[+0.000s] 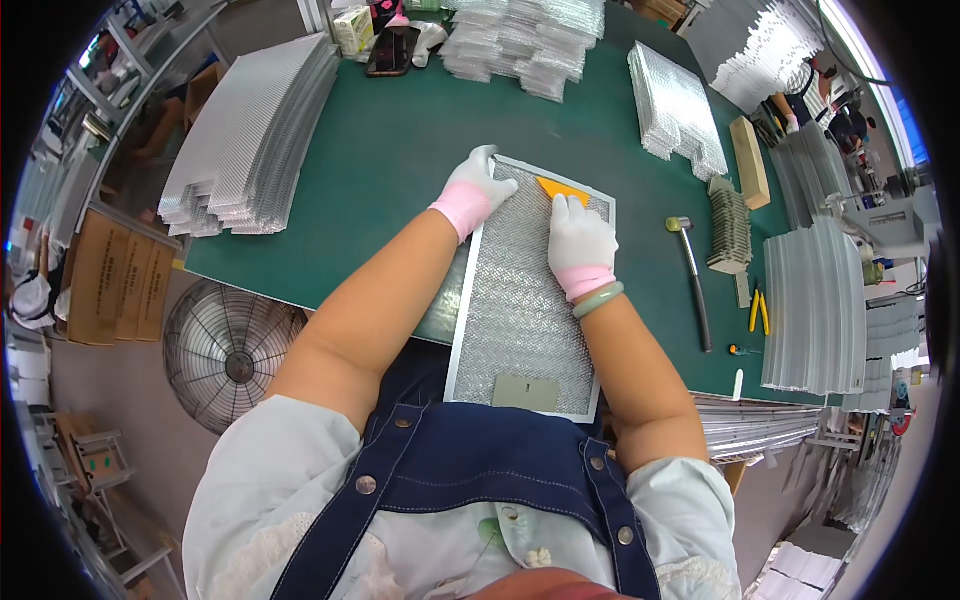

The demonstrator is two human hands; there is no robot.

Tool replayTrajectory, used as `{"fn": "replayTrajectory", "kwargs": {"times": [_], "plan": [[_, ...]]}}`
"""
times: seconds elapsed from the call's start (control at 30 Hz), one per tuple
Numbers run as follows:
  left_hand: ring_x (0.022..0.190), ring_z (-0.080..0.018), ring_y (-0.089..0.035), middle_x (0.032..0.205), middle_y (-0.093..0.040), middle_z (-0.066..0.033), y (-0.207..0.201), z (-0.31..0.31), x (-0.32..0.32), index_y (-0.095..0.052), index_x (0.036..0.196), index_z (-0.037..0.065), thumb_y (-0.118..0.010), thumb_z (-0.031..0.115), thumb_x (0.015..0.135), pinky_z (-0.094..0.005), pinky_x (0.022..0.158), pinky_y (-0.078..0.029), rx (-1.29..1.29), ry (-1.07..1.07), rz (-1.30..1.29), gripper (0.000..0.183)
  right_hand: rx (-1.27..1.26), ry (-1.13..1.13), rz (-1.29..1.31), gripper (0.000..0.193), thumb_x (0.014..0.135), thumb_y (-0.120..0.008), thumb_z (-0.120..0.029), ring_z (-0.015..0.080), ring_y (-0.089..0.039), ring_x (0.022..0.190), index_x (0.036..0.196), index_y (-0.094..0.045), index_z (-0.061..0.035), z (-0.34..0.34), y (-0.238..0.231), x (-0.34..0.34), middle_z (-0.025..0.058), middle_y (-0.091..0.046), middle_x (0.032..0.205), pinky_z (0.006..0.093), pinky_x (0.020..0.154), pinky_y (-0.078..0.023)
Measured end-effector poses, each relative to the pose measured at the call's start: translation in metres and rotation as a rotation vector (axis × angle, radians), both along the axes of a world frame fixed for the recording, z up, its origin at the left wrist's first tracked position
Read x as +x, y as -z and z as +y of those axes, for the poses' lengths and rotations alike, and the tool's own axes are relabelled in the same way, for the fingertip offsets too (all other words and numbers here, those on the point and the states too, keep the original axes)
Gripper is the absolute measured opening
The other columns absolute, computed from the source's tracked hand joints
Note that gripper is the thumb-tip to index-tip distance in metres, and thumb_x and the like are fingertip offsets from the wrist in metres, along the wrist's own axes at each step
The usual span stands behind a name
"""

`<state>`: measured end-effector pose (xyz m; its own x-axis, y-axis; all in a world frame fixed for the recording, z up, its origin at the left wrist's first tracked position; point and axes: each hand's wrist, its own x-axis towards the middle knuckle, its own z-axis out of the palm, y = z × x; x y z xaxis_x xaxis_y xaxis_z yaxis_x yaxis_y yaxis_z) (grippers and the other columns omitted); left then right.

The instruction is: The person assembles a rectangular air filter by hand. They place a mesh sheet onto a plastic frame, insert white plastic strips into the frame's slots, and use a staple gun to secure the mesh to the frame. The completed unit is then set aside.

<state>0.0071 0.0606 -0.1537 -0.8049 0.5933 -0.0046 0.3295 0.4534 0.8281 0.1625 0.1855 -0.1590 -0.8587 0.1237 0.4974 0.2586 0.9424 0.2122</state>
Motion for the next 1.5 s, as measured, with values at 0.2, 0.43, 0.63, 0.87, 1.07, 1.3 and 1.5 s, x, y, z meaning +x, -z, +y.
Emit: {"fn": "replayTrajectory", "kwargs": {"times": [0.2,0.43,0.63,0.87,1.07,1.3,1.5], "plan": [[0.122,-0.0369,-0.057,0.129,-0.059,-0.0263,0.000,0.001,0.001,-0.044,0.140,-0.002,-0.073,0.028,0.080,-0.0386,0.106,-0.044,0.020,0.014,-0.032,0.072,-0.066,0.062,-0.033,0.021,0.084,-0.057,-0.011,0.0268,-0.068,0.080,0.103,-0.057,-0.0036,0.001,0.006,-0.004,0.0115,-0.063,0.098,0.0394,0.063,-0.057],[0.119,-0.0378,-0.059,0.126,-0.060,-0.0273,-0.003,0.004,-0.001,-0.043,0.139,-0.003,-0.072,0.025,0.081,-0.0398,0.103,-0.046,-0.002,-0.005,-0.011,0.071,-0.213,0.216,-0.367,0.018,0.090,-0.052,-0.014,0.0336,-0.071,0.074,0.103,-0.058,-0.0027,0.000,-0.017,-0.026,0.0141,-0.064,0.091,0.0440,0.065,-0.057],[0.120,-0.0383,-0.058,0.126,-0.060,-0.0280,0.002,0.007,-0.001,-0.043,0.139,-0.004,-0.073,0.025,0.081,-0.0399,0.104,-0.045,0.009,-0.006,0.013,0.071,-0.358,0.416,-0.410,0.023,0.093,-0.050,-0.015,0.0354,-0.071,0.086,0.110,-0.058,-0.0017,-0.006,-0.016,-0.049,0.0150,-0.067,0.102,0.0454,0.074,-0.056],[0.121,-0.0388,-0.058,0.127,-0.059,-0.0283,-0.002,0.003,0.002,-0.041,0.140,-0.004,-0.073,0.024,0.082,-0.0395,0.104,-0.045,0.040,0.002,-0.001,0.072,-0.136,0.001,-0.242,0.035,0.088,-0.054,-0.013,0.0276,-0.069,0.082,0.122,-0.053,-0.0040,0.005,-0.004,-0.007,0.0152,-0.062,0.113,0.0428,0.069,-0.058],[0.120,-0.0383,-0.058,0.127,-0.059,-0.0284,0.014,0.000,-0.003,-0.041,0.139,-0.004,-0.073,0.025,0.082,-0.0390,0.105,-0.045,0.057,0.001,0.026,0.072,-0.285,0.257,-0.430,0.032,0.092,-0.051,-0.013,0.0329,-0.071,0.087,0.122,-0.053,-0.0028,-0.034,-0.026,-0.067,0.0160,-0.065,0.109,0.0453,0.073,-0.057],[0.119,-0.0327,-0.059,0.125,-0.060,-0.0234,-0.003,-0.013,-0.001,-0.044,0.136,-0.003,-0.074,0.025,0.081,-0.0366,0.103,-0.045,0.115,0.064,-0.072,0.068,-0.266,0.034,-0.310,0.027,0.090,-0.052,-0.011,0.0307,-0.070,0.075,0.117,-0.056,-0.0063,-0.027,-0.046,0.021,0.0139,-0.067,0.098,0.0432,0.065,-0.056],[0.111,-0.0256,-0.059,0.116,-0.060,-0.0167,-0.004,-0.022,0.014,-0.046,0.130,0.000,-0.072,0.019,0.084,-0.0344,0.098,-0.046,0.331,-0.036,-0.065,0.056,-0.350,0.346,-0.185,0.032,0.095,-0.057,-0.026,0.0380,-0.064,0.104,0.115,-0.066,-0.0015,0.019,-0.057,0.148,0.0227,-0.066,0.114,0.0420,0.091,-0.050]]}}
